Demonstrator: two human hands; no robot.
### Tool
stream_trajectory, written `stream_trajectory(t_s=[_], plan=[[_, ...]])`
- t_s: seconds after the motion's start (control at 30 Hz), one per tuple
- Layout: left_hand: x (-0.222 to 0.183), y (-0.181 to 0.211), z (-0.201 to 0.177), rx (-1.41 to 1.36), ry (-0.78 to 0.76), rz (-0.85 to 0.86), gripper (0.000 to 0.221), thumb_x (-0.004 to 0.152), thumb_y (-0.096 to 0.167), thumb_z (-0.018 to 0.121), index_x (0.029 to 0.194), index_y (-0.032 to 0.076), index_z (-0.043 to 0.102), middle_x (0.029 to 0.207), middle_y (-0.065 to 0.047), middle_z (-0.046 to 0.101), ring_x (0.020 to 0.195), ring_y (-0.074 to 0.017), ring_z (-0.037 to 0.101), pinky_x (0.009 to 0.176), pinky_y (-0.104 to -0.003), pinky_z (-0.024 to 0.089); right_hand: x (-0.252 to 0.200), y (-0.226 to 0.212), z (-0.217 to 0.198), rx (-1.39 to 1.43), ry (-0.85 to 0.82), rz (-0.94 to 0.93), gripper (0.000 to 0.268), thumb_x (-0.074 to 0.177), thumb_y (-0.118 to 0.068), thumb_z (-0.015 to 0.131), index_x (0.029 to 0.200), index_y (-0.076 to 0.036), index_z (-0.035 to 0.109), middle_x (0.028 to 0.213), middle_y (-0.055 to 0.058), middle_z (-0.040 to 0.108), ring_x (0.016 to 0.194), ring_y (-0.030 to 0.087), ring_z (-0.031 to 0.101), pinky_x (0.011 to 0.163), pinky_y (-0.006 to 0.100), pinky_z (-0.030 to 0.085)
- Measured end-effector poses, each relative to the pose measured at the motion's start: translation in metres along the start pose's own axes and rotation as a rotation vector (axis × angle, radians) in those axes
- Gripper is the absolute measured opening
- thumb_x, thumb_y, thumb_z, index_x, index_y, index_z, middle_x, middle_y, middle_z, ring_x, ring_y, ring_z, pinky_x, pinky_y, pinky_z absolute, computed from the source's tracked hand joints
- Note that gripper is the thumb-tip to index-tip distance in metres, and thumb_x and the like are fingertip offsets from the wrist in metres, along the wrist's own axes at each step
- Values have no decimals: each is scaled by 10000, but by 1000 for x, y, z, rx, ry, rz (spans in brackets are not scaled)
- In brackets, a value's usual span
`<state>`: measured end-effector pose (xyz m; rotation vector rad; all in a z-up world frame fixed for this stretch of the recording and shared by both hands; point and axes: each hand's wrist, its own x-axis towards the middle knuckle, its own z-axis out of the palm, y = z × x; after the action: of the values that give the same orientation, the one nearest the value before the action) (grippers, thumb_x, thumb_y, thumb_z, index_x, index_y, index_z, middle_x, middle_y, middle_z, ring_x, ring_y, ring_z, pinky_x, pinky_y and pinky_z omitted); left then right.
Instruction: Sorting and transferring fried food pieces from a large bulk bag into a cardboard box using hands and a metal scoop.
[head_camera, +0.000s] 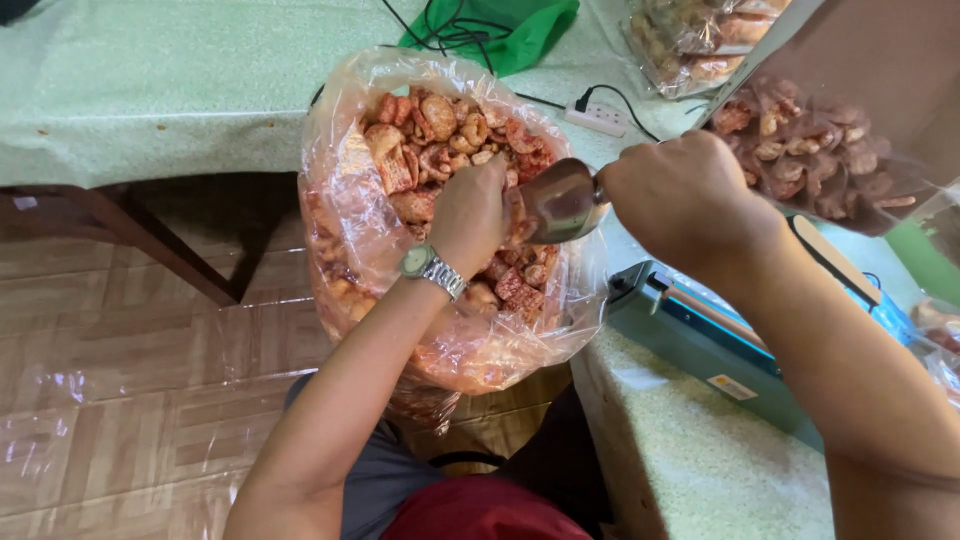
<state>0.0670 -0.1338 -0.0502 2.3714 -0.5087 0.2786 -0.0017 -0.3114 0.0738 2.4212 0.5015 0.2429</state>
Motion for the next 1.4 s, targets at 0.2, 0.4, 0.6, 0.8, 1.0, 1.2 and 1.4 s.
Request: stream_trajectory(t_s=[0.2, 0.4, 0.6, 0.8, 1.0, 1.2, 1.4], plan=[[12, -37, -6, 3, 44, -20, 104, 825, 124, 620, 762, 46, 593, 686, -199, 659, 795, -436, 677, 676, -519, 566, -17, 19, -29, 90, -286, 188, 149, 914, -228, 567, 877, -250, 710, 793, -26, 727, 829, 225, 747, 790, 392, 595], [34, -63, -34, -414, 100, -39, 44, 753, 147, 649, 770, 108, 659, 528, -55, 611, 440, -175, 639, 391, -285, 512, -17, -44, 73, 271, -406, 218, 196, 938, -269, 532, 1075, -253, 670, 885, 64, 735, 980, 253, 720, 886, 451, 559], [28, -30, -61, -792, -36, -197, 131, 748, 75, 646, 868, 24, 629, 557, -76, 607, 401, -103, 581, 355, -190, 501, -7, -89, 69, 1150, -191, 169, 473, 836, -135, 686, 1273, -43, 530, 1049, 281, 643, 1058, 512, 592, 915, 594, 482], [24, -9, -69, -956, -128, -162, 77, 743, 55, 670, 813, 47, 638, 525, -51, 608, 410, -78, 577, 340, -160, 472, 8, -42, 23, 1162, 514, -13, 667, 715, -127, 821, 1285, -76, 479, 1385, 222, 259, 1304, 471, 391, 1037, 587, 401], [7, -19, -61, -1369, -331, -135, 790, 762, 656, 673, 1287, 106, 458, 1091, -113, 573, 1014, -201, 503, 816, -307, 442, 32, -10, -3, 1234, 500, -161, 83, 843, -60, 750, 849, -45, 668, 1032, 90, 608, 697, 180, 592, 603, 266, 462], [-13, -26, -15, -1959, -1164, 165, 880, 807, 471, 782, 1489, 132, 343, 1512, -282, 363, 1328, -352, 487, 1081, -499, 461, 45, 0, -28, 1238, 465, -176, 112, 959, -73, 683, 872, -25, 630, 1053, 114, 578, 815, 155, 545, 654, 273, 422], [-18, -27, -17, -1847, -1149, 261, 428, 919, 174, 755, 1245, 0, 540, 1250, -129, 576, 1268, -358, 523, 1023, -534, 463, 39, 5, -42, 1099, 500, -30, 200, 955, -109, 716, 784, -46, 632, 1122, 122, 559, 795, 156, 477, 650, 277, 420]])
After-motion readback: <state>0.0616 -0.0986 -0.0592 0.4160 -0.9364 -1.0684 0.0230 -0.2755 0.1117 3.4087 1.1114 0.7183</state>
